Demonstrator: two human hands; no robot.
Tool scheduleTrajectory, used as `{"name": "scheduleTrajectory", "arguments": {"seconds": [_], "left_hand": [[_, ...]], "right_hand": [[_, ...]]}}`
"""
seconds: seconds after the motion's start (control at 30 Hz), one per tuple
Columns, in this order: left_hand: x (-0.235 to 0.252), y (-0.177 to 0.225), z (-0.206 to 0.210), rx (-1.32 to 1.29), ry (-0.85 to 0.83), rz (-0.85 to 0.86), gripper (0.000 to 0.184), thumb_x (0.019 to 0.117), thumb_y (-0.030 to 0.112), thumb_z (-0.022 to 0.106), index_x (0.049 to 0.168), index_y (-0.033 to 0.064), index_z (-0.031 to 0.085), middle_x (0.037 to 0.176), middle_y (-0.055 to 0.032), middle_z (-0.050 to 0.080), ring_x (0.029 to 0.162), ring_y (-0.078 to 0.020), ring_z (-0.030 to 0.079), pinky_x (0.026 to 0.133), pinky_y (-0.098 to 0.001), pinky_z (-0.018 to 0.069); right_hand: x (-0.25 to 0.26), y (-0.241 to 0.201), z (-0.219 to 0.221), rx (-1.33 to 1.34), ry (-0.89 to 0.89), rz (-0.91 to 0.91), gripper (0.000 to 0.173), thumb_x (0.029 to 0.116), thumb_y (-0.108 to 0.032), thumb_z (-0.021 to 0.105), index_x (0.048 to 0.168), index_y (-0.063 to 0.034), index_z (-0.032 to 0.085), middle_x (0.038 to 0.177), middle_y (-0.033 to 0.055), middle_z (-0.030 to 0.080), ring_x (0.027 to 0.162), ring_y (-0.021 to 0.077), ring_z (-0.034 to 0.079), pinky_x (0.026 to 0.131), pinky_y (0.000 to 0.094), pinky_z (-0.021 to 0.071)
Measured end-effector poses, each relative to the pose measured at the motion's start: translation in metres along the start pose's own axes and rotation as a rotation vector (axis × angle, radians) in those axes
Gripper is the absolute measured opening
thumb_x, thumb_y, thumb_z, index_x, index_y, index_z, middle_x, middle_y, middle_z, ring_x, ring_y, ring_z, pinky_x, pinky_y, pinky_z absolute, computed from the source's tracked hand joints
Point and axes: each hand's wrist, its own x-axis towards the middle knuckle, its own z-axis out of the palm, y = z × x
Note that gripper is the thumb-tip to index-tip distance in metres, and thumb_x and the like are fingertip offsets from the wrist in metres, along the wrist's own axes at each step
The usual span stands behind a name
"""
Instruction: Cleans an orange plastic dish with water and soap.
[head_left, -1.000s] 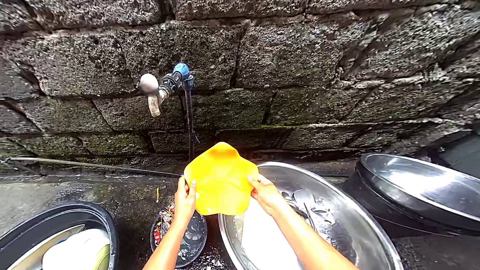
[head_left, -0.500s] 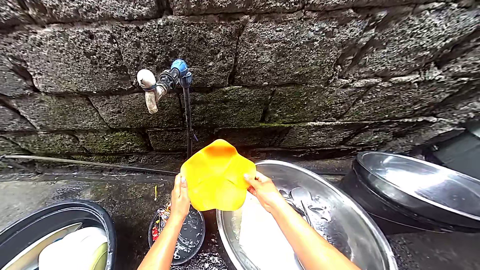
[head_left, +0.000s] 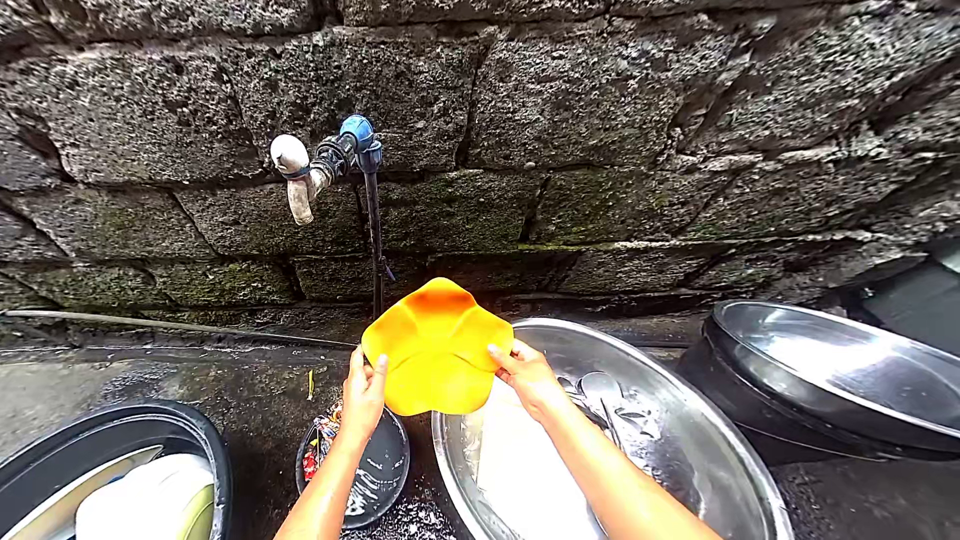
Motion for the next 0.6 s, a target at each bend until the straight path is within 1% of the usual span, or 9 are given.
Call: {"name": "scheduleTrajectory", "arguments": {"seconds": [0.03, 0.1, 0.23, 0.3, 0.37, 0.43, 0.47, 0.53, 0.6], "left_hand": [[0.001, 0.001, 0.000, 0.010, -0.010, -0.008, 0.054, 0.1051, 0.021, 0.057, 0.151, 0.0023, 0.037, 0.093, -0.0145, 0.072, 0.083, -0.0202, 0.072, 0.082, -0.0405, 0.0584], [0.002, 0.002, 0.001, 0.041, -0.024, -0.053, 0.067, 0.0977, 0.010, 0.069, 0.154, 0.0029, 0.032, 0.095, -0.0153, 0.074, 0.083, -0.0211, 0.074, 0.083, -0.0402, 0.0597], [0.005, 0.009, 0.001, 0.131, -0.094, -0.197, 0.087, 0.0917, 0.000, 0.073, 0.159, 0.0028, 0.019, 0.111, -0.0217, 0.071, 0.096, -0.0295, 0.072, 0.092, -0.0462, 0.0572], [0.007, 0.011, -0.002, 0.109, -0.162, -0.219, 0.089, 0.0901, -0.002, 0.074, 0.159, 0.0020, 0.018, 0.110, -0.0208, 0.071, 0.096, -0.0271, 0.072, 0.092, -0.0439, 0.0571], [0.007, 0.012, -0.007, -0.020, -0.259, -0.204, 0.078, 0.0908, -0.005, 0.071, 0.155, 0.0012, 0.027, 0.108, -0.0172, 0.071, 0.093, -0.0212, 0.072, 0.089, -0.0388, 0.0579], [0.006, 0.015, -0.013, -0.205, -0.360, -0.207, 0.048, 0.0946, -0.004, 0.065, 0.139, 0.0003, 0.048, 0.111, -0.0119, 0.071, 0.092, -0.0170, 0.071, 0.084, -0.0340, 0.0595], [0.005, 0.019, -0.015, -0.287, -0.405, -0.226, 0.039, 0.0966, -0.003, 0.063, 0.134, 0.0000, 0.054, 0.112, -0.0105, 0.071, 0.093, -0.0170, 0.071, 0.083, -0.0338, 0.0606], [0.000, 0.028, -0.016, -0.389, -0.461, -0.271, 0.034, 0.0989, -0.001, 0.058, 0.133, 0.0006, 0.056, 0.118, -0.0100, 0.068, 0.098, -0.0190, 0.070, 0.085, -0.0365, 0.0606], [-0.009, 0.032, -0.011, -0.455, -0.482, -0.314, 0.040, 0.1008, 0.002, 0.055, 0.141, 0.0056, 0.050, 0.125, -0.0098, 0.065, 0.102, -0.0207, 0.069, 0.086, -0.0396, 0.0596]], "right_hand": [[0.000, 0.000, 0.001, 0.004, 0.005, 0.001, 0.017, 0.1035, -0.013, 0.061, 0.116, -0.0015, 0.064, 0.102, 0.0098, 0.069, 0.089, 0.0148, 0.068, 0.082, 0.0319, 0.0565], [0.001, 0.002, 0.002, 0.017, 0.013, 0.011, 0.019, 0.1041, -0.015, 0.060, 0.118, -0.0026, 0.064, 0.103, 0.0096, 0.069, 0.088, 0.0149, 0.067, 0.081, 0.0320, 0.0559], [0.002, 0.004, 0.001, 0.020, 0.037, 0.027, 0.021, 0.1042, -0.017, 0.060, 0.119, -0.0025, 0.064, 0.104, 0.0111, 0.069, 0.088, 0.0168, 0.067, 0.080, 0.0343, 0.0554], [0.004, 0.004, 0.000, 0.027, 0.049, 0.036, 0.021, 0.1044, -0.018, 0.060, 0.119, -0.0029, 0.064, 0.103, 0.0108, 0.069, 0.088, 0.0162, 0.066, 0.079, 0.0333, 0.0553], [0.007, 0.005, -0.002, 0.072, 0.087, 0.055, 0.021, 0.1044, -0.019, 0.060, 0.118, -0.0031, 0.064, 0.100, 0.0101, 0.069, 0.083, 0.0147, 0.066, 0.075, 0.0309, 0.0545], [0.009, 0.006, -0.004, 0.151, 0.120, 0.075, 0.023, 0.1052, -0.021, 0.059, 0.119, -0.0034, 0.062, 0.099, 0.0097, 0.069, 0.084, 0.0153, 0.067, 0.076, 0.0325, 0.0566], [0.010, 0.007, -0.005, 0.192, 0.134, 0.077, 0.025, 0.1054, -0.024, 0.059, 0.120, -0.0038, 0.062, 0.099, 0.0098, 0.069, 0.085, 0.0157, 0.068, 0.076, 0.0333, 0.0571], [0.012, 0.008, -0.004, 0.225, 0.141, 0.072, 0.029, 0.1062, -0.028, 0.057, 0.122, -0.0043, 0.061, 0.099, 0.0095, 0.068, 0.085, 0.0155, 0.067, 0.077, 0.0339, 0.0572], [0.011, 0.011, -0.003, 0.179, 0.151, 0.064, 0.031, 0.1061, -0.031, 0.057, 0.121, -0.0050, 0.062, 0.098, 0.0087, 0.068, 0.084, 0.0147, 0.067, 0.076, 0.0334, 0.0566]]}}
